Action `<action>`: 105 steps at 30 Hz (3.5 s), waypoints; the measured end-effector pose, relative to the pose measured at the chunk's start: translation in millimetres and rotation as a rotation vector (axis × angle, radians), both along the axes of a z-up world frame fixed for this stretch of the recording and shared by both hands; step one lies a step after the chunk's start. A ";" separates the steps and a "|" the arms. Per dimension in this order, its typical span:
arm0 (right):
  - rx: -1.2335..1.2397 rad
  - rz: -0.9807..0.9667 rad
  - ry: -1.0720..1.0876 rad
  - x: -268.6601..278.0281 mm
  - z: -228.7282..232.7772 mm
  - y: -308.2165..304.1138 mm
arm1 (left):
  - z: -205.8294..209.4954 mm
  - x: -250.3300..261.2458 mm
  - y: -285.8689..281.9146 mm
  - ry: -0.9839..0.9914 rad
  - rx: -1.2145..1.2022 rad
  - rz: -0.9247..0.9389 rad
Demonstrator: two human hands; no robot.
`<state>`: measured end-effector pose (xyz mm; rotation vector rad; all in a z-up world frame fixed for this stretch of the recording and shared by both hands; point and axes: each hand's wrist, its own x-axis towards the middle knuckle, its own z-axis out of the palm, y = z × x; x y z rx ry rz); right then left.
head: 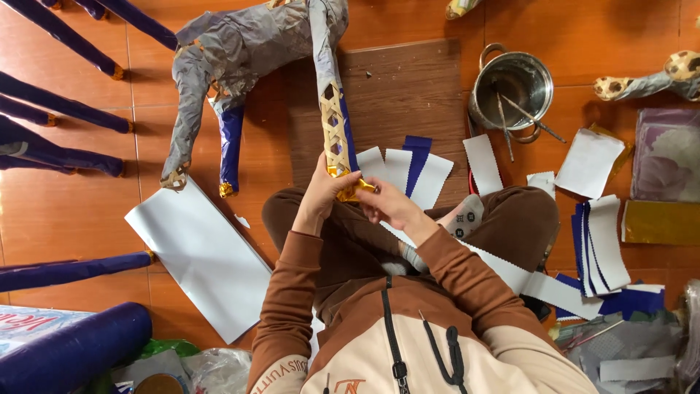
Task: Applying decorative gold and blue foil to the legs of paper-mache giraffe figures.
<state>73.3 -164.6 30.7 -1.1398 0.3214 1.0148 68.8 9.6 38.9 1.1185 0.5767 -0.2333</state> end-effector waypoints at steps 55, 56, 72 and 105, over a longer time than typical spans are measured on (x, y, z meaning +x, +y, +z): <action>-0.953 0.469 -1.034 -30.4 -67.9 -114.9 | -12.1 0.3 -1.2 0.120 -0.174 0.103; -0.954 0.467 -1.031 -19.2 -59.8 -118.4 | -7.4 0.6 -1.1 0.121 -0.175 0.101; -1.611 0.010 -1.242 220.2 -50.5 -201.2 | 57.3 5.9 -6.8 0.108 -0.139 0.032; -0.468 -0.118 -1.684 -12.7 45.5 51.0 | -48.9 16.8 -3.9 0.103 0.635 0.206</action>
